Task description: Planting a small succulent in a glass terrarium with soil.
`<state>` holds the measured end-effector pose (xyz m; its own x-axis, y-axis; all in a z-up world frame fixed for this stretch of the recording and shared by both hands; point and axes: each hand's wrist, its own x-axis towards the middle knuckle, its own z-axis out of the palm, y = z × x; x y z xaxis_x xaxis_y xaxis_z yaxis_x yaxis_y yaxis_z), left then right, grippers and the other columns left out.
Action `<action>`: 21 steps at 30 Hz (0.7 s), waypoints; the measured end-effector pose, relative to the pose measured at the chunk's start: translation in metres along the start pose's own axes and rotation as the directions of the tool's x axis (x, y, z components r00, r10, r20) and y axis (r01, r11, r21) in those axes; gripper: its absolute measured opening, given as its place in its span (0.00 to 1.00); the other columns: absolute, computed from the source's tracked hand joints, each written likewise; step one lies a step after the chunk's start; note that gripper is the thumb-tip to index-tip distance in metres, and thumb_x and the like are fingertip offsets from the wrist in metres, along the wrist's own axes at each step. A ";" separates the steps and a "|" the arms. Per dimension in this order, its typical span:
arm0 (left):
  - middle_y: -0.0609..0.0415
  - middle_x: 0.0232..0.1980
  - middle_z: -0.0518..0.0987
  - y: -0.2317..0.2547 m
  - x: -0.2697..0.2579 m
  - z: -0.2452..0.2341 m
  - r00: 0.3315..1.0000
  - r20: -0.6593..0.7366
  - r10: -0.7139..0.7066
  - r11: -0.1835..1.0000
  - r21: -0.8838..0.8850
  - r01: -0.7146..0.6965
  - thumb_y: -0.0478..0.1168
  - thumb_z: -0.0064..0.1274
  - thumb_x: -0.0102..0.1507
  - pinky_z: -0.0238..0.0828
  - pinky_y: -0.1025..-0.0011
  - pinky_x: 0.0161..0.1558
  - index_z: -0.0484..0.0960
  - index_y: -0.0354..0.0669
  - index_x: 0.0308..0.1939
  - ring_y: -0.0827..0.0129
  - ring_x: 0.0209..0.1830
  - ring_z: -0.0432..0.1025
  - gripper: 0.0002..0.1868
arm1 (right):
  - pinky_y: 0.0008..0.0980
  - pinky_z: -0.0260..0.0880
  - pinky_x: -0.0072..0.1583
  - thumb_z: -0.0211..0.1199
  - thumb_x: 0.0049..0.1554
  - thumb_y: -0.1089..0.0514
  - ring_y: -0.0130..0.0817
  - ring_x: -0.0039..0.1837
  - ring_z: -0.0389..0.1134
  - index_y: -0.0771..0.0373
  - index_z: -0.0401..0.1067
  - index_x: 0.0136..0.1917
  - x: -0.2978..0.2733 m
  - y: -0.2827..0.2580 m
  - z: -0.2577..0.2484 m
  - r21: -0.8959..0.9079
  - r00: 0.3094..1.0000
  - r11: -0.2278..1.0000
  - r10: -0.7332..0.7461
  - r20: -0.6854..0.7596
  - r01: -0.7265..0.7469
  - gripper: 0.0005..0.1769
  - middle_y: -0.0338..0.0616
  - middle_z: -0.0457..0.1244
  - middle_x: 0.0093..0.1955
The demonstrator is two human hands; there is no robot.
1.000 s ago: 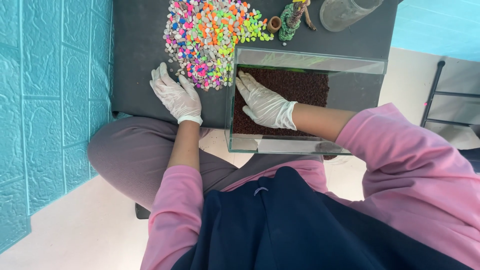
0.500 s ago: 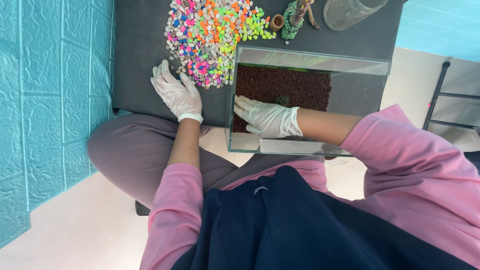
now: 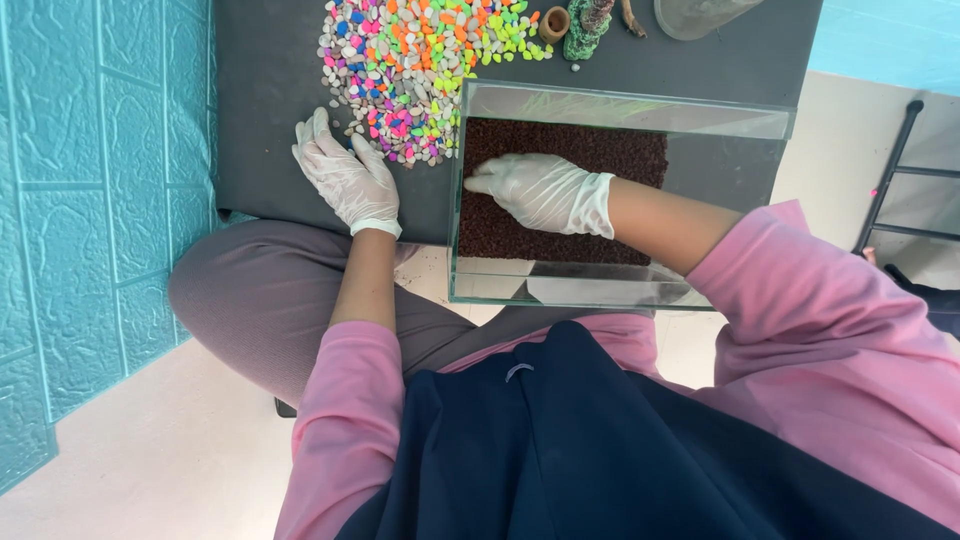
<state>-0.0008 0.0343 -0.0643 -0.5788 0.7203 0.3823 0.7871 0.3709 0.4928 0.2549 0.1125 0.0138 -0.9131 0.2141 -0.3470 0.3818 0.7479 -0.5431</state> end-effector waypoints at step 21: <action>0.47 0.57 0.67 -0.004 -0.002 0.002 0.999 0.042 -0.020 1.000 0.003 0.020 0.44 0.47 0.69 0.54 0.49 0.72 0.65 0.44 0.71 0.48 0.70 0.61 0.26 | 0.48 0.71 0.62 0.53 0.61 0.63 0.41 0.60 0.72 0.46 0.76 0.58 -0.014 -0.017 -0.040 0.022 0.966 0.995 0.088 0.241 -0.096 0.18 0.35 0.70 0.54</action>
<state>-0.0025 0.0327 -0.0684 -0.5853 0.7364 0.3393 0.7759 0.3872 0.4980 0.2552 0.1220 0.0581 -0.8141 0.1212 -0.5680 0.4710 0.7099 -0.5236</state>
